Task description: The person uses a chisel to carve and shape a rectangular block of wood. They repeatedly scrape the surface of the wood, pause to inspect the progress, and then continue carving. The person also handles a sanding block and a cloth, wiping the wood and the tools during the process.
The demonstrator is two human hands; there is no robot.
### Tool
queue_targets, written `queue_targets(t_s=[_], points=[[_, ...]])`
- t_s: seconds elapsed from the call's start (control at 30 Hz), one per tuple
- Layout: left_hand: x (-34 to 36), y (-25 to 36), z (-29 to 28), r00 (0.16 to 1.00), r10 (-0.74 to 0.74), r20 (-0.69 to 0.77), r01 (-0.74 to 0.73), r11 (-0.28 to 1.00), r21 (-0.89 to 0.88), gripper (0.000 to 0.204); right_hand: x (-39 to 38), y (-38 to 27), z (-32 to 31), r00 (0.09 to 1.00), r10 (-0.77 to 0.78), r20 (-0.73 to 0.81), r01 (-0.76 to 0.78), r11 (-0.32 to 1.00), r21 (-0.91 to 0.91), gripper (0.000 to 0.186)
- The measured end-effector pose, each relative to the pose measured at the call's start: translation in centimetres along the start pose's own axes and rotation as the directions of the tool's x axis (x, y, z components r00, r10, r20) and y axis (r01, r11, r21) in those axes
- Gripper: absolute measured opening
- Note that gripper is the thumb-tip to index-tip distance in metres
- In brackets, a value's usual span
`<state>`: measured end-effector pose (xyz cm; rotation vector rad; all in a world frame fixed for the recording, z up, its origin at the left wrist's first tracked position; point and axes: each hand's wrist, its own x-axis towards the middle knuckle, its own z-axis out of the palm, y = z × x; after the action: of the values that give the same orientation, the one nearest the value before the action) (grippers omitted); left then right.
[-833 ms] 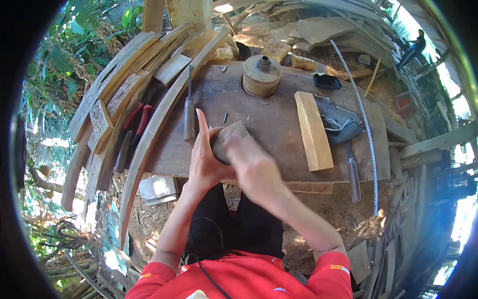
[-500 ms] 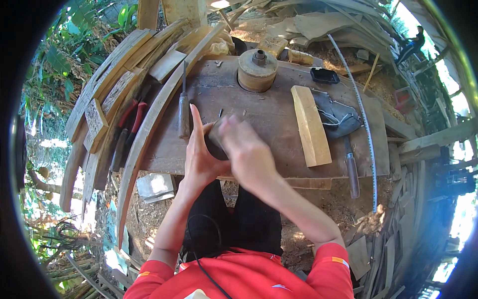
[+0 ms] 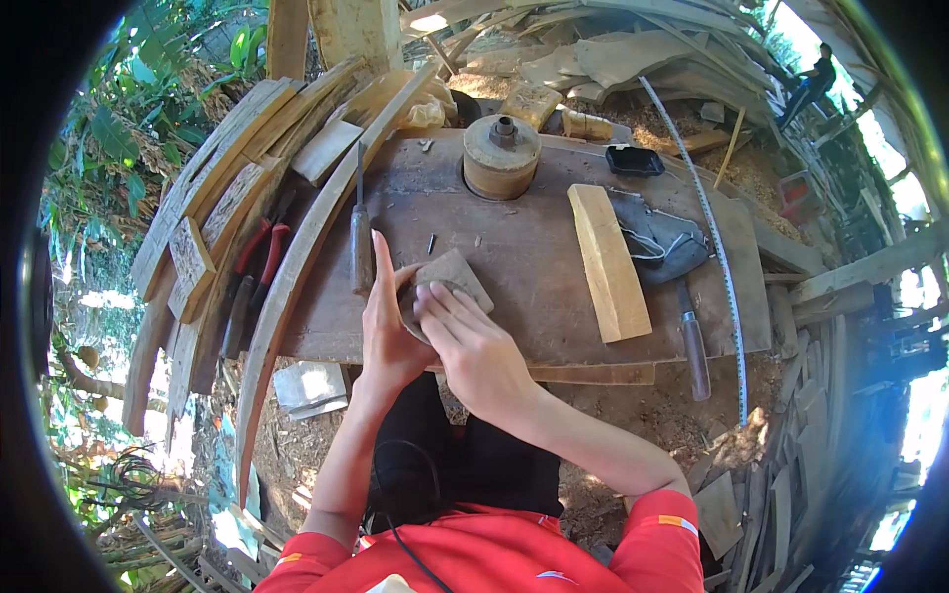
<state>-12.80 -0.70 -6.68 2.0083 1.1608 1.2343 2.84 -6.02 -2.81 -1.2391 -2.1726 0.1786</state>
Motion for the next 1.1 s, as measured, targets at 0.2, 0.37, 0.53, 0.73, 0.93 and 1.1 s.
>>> queue_targets(t_s=[0.2, 0.37, 0.53, 0.73, 0.93, 1.1], points=[[0.6, 1.0, -0.2, 0.999, -0.002, 0.039, 0.002, 1.0, 0.004, 0.145, -0.5, 0.6, -0.2, 0.99, 0.14, -0.013, -0.139, 0.986, 0.089, 0.04], [0.5, 1.3, 0.2, 0.997, -0.061, 0.054, 0.063, 0.998, -0.024, 0.143, -0.3, 2.4, -0.9, 0.981, 0.174, -0.086, -0.164, 0.98, 0.112, 0.042], [0.6, 1.6, 0.1, 0.997, 0.065, 0.031, -0.065, 0.998, -0.009, 0.142, -1.0, 1.5, -0.7, 0.949, 0.236, -0.207, -0.198, 0.962, 0.19, 0.041], [1.0, 1.8, 0.8, 0.979, 0.203, -0.016, -0.204, 0.971, -0.125, 0.139, -1.8, -0.7, -1.7, 0.825, 0.518, -0.223, -0.361, 0.789, 0.497, 0.035], [1.8, 2.3, 0.3, 0.971, 0.158, 0.181, -0.132, 0.98, -0.151, 0.126, -4.7, -0.1, -0.5, 0.785, 0.617, -0.051, -0.407, 0.577, 0.708, 0.039], [0.5, 2.5, -0.6, 0.961, 0.076, 0.267, -0.062, 0.996, -0.063, 0.119, -5.4, -0.7, -0.7, 0.776, 0.63, -0.037, -0.377, 0.51, 0.773, 0.039]])
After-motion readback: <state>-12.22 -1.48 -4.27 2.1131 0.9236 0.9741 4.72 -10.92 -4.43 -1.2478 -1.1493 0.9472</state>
